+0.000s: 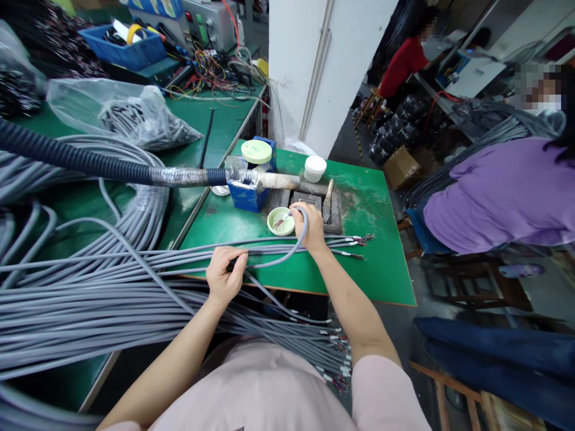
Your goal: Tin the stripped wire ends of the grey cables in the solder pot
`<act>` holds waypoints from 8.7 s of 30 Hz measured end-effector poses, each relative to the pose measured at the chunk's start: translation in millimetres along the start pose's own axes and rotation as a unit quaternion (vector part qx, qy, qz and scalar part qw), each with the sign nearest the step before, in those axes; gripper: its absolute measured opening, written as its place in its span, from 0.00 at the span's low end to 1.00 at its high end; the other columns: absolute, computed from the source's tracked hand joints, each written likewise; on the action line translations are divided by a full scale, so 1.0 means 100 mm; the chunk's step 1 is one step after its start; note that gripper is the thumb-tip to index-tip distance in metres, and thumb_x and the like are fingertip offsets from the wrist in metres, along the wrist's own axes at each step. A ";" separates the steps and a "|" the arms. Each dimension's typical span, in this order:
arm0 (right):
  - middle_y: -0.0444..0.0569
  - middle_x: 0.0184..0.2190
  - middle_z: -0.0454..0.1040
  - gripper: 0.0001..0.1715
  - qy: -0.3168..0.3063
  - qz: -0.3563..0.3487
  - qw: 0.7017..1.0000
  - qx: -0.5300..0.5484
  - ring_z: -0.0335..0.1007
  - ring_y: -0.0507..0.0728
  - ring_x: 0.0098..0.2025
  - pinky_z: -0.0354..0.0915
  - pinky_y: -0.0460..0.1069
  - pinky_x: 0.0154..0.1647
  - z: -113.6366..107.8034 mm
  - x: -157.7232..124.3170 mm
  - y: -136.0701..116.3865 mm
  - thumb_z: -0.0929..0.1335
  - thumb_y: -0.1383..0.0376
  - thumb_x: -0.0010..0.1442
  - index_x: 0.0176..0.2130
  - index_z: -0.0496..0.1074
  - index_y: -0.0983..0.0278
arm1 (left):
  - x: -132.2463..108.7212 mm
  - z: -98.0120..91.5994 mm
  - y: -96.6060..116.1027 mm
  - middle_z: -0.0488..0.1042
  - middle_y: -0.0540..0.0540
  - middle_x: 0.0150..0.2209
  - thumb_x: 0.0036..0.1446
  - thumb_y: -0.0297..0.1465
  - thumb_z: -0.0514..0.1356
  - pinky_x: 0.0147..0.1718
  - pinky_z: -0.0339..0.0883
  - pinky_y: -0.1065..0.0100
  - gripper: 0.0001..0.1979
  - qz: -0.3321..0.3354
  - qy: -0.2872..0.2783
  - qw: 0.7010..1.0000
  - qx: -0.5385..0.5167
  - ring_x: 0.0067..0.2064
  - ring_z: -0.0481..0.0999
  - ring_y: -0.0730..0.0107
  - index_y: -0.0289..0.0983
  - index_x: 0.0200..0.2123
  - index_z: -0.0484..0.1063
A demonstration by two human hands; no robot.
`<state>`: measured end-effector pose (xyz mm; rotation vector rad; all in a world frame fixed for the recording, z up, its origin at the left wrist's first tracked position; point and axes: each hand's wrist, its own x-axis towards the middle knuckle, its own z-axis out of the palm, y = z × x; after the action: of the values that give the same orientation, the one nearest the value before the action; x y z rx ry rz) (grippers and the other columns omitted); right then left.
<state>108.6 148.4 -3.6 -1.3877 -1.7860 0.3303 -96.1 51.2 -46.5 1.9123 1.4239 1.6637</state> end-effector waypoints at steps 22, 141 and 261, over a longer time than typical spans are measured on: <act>0.47 0.31 0.76 0.12 -0.047 -0.046 0.991 -0.119 0.68 0.60 0.37 0.60 0.54 0.43 0.00 0.13 -0.09 0.61 0.62 0.64 0.34 0.71 0.60 | 0.00 -0.01 -0.01 0.77 0.47 0.32 0.58 0.29 0.59 0.38 0.66 0.62 0.03 0.001 -0.007 1.000 0.007 0.35 0.74 0.68 0.38 0.35 0.73; 0.39 0.14 0.64 0.12 -0.094 0.116 0.983 0.105 0.60 0.52 0.16 0.58 0.48 0.19 -0.97 -1.75 -0.79 0.63 0.59 0.61 0.30 0.73 0.58 | -0.13 0.20 1.17 0.71 0.52 0.21 0.42 0.38 0.70 0.30 0.59 0.72 0.14 -0.473 -0.141 0.697 -0.520 0.25 0.65 0.78 0.35 0.24 0.72; 0.39 0.18 0.68 0.13 -0.147 0.229 0.897 0.350 0.62 0.47 0.17 0.60 0.43 0.19 -0.76 -1.23 -0.88 0.68 0.57 0.57 0.30 0.63 0.62 | -0.22 0.23 1.16 0.71 0.52 0.22 0.42 0.38 0.70 0.27 0.62 0.73 0.15 -0.464 -0.090 0.709 -0.523 0.24 0.67 0.77 0.36 0.27 0.71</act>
<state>110.0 -13.7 45.7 -1.2305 -1.3125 1.3536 -15.2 -14.5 13.8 0.5009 0.7497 1.1974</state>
